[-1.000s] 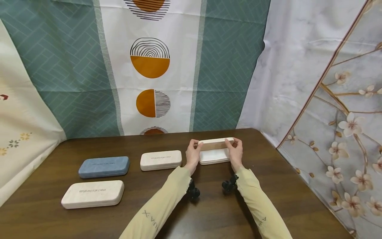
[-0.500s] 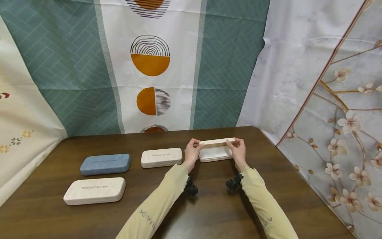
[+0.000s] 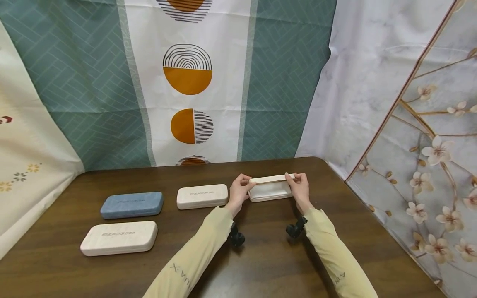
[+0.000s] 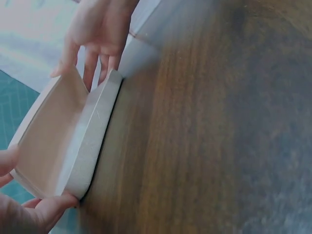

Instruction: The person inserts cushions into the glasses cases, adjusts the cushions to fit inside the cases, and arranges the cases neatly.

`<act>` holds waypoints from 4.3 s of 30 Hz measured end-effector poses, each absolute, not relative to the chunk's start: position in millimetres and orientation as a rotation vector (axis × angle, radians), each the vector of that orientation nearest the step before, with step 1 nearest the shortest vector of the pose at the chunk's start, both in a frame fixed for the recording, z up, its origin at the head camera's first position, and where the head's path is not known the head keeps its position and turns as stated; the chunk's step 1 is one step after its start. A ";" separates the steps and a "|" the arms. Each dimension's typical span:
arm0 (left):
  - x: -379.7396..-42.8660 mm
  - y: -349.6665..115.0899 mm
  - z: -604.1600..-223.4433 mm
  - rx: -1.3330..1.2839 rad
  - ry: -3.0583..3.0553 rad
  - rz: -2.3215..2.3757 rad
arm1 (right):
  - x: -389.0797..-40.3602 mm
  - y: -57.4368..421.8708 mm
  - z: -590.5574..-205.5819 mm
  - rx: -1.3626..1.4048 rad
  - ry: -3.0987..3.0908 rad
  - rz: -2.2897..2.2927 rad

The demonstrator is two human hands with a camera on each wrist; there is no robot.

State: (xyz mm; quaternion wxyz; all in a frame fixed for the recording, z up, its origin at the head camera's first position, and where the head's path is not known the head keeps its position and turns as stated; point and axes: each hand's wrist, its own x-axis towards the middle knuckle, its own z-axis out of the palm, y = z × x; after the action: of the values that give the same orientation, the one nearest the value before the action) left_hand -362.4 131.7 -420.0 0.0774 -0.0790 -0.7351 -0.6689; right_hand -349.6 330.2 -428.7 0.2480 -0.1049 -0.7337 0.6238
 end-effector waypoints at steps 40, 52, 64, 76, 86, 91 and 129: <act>-363.4 119.1 -407.9 -0.310 -2.393 -2.169 | -338.3 365.4 -403.4 -0.043 -2.455 1.829; -362.7 117.8 -407.3 -0.324 -2.398 -2.189 | -338.8 367.6 -404.1 -0.023 -2.462 1.808; -367.2 114.7 -410.6 -0.306 -2.344 -2.275 | -340.1 367.4 -406.9 -0.023 -2.444 1.825; -362.3 113.7 -408.3 -0.301 -2.304 -2.309 | -346.7 378.5 -419.2 0.066 -2.416 1.851; -361.2 113.1 -407.8 -0.304 -2.305 -2.295 | -338.6 370.6 -412.1 0.040 -2.419 1.815; -361.9 113.4 -408.4 -0.290 -2.302 -2.291 | -337.3 369.6 -410.3 0.029 -2.425 1.827; -355.9 112.9 -411.8 -0.424 -2.524 -1.771 | -328.3 370.0 -422.3 0.085 -2.512 1.649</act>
State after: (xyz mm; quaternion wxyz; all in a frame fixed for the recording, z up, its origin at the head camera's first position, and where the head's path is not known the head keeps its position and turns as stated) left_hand -355.9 112.9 -411.8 0.0145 -0.1363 -0.8109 -0.5689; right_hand -328.3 370.0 -422.3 0.0679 0.0281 -0.8337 0.5473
